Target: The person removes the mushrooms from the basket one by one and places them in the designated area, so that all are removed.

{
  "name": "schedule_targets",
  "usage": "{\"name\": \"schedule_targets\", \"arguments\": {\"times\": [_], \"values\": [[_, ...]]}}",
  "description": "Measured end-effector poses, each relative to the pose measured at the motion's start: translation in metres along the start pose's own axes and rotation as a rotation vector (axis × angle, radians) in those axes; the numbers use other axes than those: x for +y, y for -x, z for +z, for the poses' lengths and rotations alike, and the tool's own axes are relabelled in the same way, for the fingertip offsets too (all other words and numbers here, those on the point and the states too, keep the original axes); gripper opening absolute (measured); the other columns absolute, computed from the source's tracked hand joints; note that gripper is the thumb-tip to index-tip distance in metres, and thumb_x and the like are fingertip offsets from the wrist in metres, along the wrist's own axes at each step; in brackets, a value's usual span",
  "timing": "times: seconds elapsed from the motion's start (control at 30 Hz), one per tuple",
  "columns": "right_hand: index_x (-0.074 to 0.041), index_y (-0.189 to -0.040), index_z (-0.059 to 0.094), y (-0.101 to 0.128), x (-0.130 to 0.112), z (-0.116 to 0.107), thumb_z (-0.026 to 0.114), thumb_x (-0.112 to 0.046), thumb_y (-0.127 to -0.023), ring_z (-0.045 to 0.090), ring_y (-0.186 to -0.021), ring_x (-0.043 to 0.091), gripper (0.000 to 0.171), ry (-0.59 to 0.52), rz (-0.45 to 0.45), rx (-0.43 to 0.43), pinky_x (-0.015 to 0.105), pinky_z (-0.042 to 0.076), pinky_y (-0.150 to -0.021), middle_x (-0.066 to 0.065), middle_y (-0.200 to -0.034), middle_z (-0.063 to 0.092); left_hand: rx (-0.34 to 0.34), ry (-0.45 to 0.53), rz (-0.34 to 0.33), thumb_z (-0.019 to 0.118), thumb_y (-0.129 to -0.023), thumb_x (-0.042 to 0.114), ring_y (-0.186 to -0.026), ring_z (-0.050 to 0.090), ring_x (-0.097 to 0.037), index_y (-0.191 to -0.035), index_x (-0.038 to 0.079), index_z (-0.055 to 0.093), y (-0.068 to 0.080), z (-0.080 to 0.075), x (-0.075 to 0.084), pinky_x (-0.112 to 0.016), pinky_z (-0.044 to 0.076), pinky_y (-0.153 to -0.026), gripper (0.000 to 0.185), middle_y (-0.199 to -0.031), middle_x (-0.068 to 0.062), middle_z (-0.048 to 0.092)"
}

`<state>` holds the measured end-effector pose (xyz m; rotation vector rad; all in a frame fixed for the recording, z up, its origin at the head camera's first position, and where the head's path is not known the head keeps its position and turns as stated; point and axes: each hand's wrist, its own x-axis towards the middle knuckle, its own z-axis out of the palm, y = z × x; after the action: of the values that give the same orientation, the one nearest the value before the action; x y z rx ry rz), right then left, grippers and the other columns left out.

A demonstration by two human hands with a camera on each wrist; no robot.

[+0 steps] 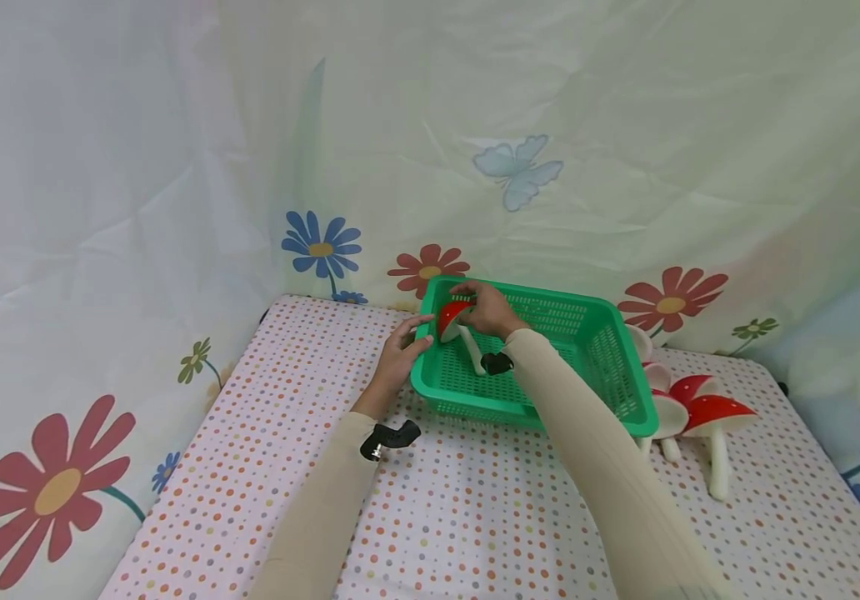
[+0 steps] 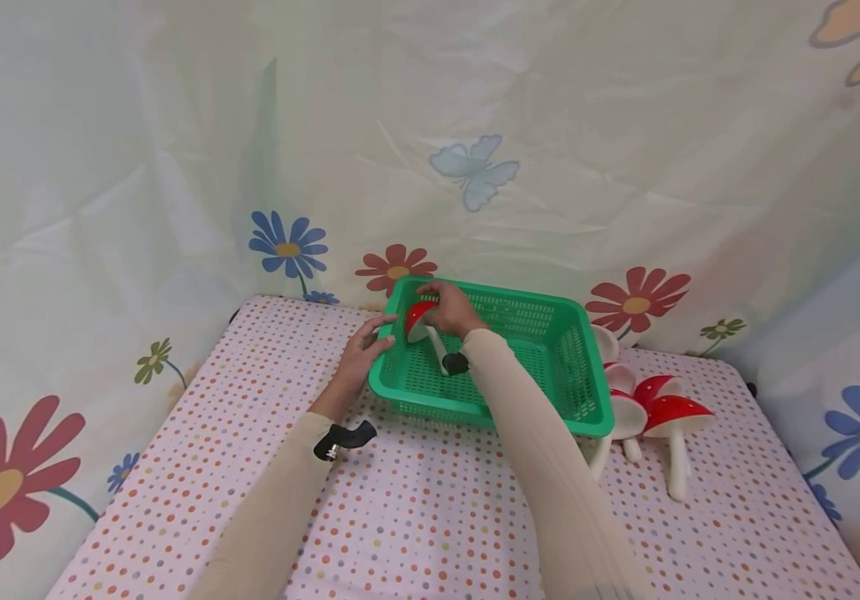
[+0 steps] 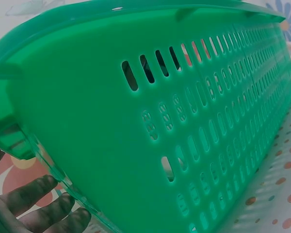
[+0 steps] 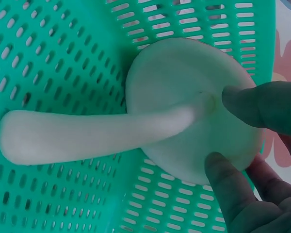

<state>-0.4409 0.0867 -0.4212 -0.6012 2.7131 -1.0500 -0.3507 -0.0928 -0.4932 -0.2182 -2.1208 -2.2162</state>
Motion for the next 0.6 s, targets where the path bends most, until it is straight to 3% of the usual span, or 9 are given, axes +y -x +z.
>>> {"name": "schedule_targets", "arguments": {"times": [0.33, 0.6], "values": [[-0.007, -0.134, 0.058, -0.001, -0.001, 0.005, 0.063, -0.009, -0.095, 0.052, -0.124, 0.035, 0.039, 0.007, 0.034, 0.04, 0.048, 0.049, -0.1, 0.016, -0.138, 0.055, -0.064, 0.035, -0.014, 0.052, -0.102, 0.013, -0.137, 0.043, -0.039, -0.147, 0.008, 0.045, 0.003, -0.003, 0.011, -0.055, 0.042, -0.105, 0.045, -0.153, -0.021, 0.037], [-0.008, -0.133, 0.057, 0.005, -0.003, 0.0, 0.063, -0.016, -0.096, 0.052, -0.125, 0.035, 0.038, -0.011, 0.026, 0.076, 0.05, 0.047, -0.101, 0.015, -0.134, 0.056, -0.013, 0.005, 0.006, 0.055, -0.102, 0.018, -0.138, 0.044, -0.031, -0.142, 0.02, 0.053, -0.002, -0.001, -0.002, -0.053, 0.043, -0.105, 0.04, -0.152, -0.005, 0.042]]}}
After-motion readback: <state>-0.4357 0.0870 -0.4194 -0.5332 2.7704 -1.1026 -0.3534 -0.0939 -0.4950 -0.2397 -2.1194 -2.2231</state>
